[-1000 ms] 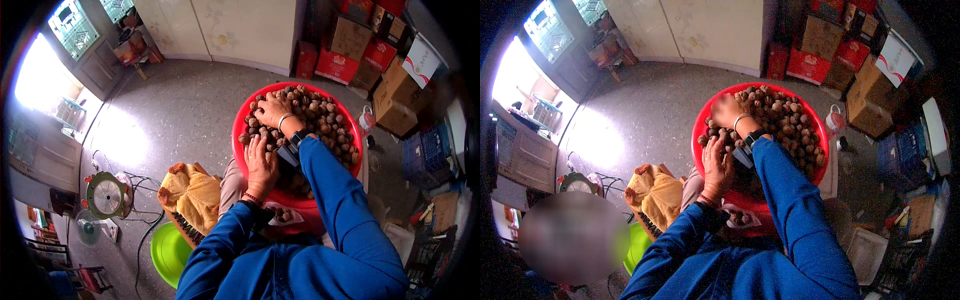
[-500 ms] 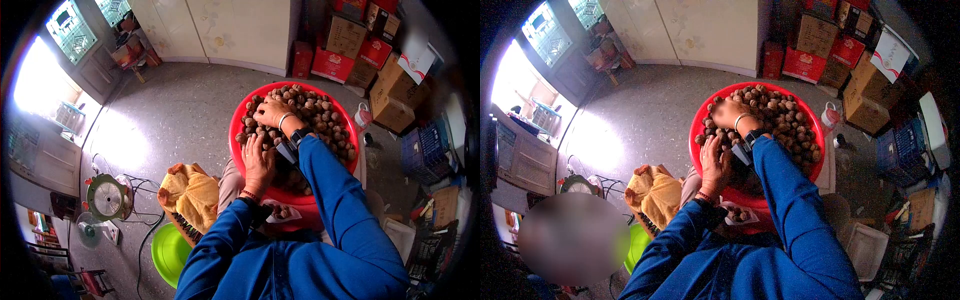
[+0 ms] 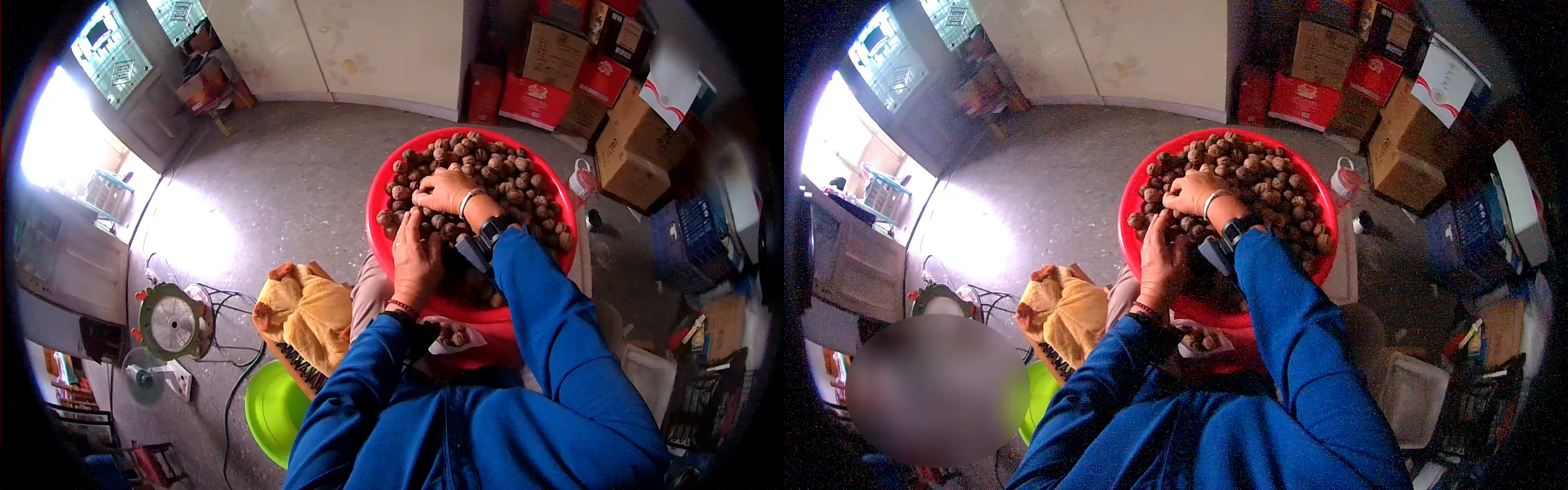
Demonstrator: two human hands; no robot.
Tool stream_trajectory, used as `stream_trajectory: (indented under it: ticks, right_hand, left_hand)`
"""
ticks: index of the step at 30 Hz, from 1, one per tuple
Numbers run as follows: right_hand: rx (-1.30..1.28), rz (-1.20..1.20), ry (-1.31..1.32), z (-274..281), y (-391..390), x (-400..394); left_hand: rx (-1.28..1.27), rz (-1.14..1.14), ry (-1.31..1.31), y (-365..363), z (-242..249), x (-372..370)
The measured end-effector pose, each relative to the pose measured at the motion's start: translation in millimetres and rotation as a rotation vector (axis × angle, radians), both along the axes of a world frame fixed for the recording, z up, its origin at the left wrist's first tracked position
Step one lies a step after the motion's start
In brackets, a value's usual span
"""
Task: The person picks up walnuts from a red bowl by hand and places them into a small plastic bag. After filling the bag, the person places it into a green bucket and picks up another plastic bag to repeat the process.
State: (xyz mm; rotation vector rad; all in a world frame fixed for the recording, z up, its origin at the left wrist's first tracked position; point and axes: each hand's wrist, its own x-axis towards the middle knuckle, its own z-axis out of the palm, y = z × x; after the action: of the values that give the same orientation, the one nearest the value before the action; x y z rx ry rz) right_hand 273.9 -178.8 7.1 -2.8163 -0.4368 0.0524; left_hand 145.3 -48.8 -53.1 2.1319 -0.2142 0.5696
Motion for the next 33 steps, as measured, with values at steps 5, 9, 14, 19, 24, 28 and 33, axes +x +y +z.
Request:
stream_trajectory:
  ticks: [5,9,14,19,24,28,33]
  right_hand:
    - [-0.072,0.041,-0.080,-8,-3,-9]
    - [-0.035,0.031,-0.140,-7,-7,-20]
    - [-0.053,0.091,-0.196,-2,-12,-34]
    - [-0.063,0.005,-0.175,6,-18,-52]
    - [-0.007,-0.022,-0.228,-4,-29,-60]
    - [-0.012,0.067,-0.377,-17,-38,-61]
    - [-0.003,0.028,-0.411,-9,-42,-78]
  left_hand:
    - [-0.032,-0.032,0.026,-1,0,-2]
    - [-0.016,-0.007,0.080,-1,4,-5]
    - [0.038,0.019,-0.029,-2,-3,-1]
    - [-0.029,-0.069,-0.001,-1,6,-5]
    - [0.104,-0.071,-0.008,-2,8,-8]
    - [0.143,-0.108,-0.021,-3,11,-10]
    - [0.187,-0.168,-0.044,-5,13,-10]
